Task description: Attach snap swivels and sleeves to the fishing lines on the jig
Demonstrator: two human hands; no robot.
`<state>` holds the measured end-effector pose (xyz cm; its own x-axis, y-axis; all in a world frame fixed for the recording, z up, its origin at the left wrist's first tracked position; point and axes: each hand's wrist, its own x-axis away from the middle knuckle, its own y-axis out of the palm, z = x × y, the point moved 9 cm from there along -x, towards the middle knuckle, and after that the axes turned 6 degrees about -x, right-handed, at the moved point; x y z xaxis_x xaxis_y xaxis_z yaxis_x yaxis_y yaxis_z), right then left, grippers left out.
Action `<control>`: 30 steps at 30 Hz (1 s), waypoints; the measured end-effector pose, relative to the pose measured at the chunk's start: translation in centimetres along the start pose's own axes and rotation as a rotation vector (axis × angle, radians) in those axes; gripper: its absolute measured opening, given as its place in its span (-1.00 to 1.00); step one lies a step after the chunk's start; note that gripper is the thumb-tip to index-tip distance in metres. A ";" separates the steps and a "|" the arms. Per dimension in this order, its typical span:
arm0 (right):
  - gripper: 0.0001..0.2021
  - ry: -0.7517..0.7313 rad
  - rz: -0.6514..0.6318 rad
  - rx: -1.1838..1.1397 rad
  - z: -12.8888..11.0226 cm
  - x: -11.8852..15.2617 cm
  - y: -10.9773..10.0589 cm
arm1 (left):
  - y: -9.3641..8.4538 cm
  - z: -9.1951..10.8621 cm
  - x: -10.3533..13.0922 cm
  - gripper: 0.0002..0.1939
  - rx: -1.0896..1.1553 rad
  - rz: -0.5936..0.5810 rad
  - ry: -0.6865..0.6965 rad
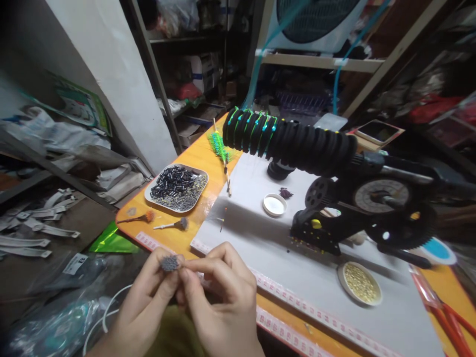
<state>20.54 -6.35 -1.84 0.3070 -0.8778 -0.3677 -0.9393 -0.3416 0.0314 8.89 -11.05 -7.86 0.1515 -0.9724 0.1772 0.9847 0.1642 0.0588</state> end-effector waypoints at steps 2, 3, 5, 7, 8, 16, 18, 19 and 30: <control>-0.78 -0.063 -0.008 0.044 -0.3 0.4 0.0 | 0.1 0.0 0.1 -0.73 0.179 0.034 -0.004; -0.75 -0.100 -0.014 0.107 -0.5 0.6 -0.1 | 0.2 0.2 0.2 -0.73 0.243 0.033 0.015; -0.74 -0.164 -0.025 0.263 -1.0 0.9 -0.3 | 0.0 0.9 0.2 -0.75 0.295 0.026 0.101; -0.75 -0.214 -0.048 0.391 -1.3 1.1 -0.2 | -0.5 1.6 0.4 -0.78 0.267 0.025 0.212; -0.76 -0.230 -0.068 0.429 -1.5 1.2 -0.1 | -0.8 1.9 0.5 -0.80 0.239 0.027 0.256; -0.76 -0.301 -0.051 0.460 -2.2 1.4 0.5 | -0.9 2.1 1.0 -0.81 0.130 0.028 0.341; -0.77 -0.299 -0.048 0.453 -2.2 1.5 0.6 | -0.8 2.3 1.0 -0.80 0.123 0.012 0.347; -0.77 -0.297 -0.045 0.451 -2.2 1.5 0.5 | -0.7 2.3 1.1 -0.81 0.122 0.003 0.348; -0.74 -0.212 -0.108 0.392 -2.1 1.1 -0.1 | -0.7 1.4 0.9 -0.81 0.099 0.022 0.276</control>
<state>21.25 -7.98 -0.27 0.4067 -0.7423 -0.5326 -0.9031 -0.2388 -0.3568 8.21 -11.82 -6.39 0.2041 -0.9745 -0.0932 0.9697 0.1882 0.1558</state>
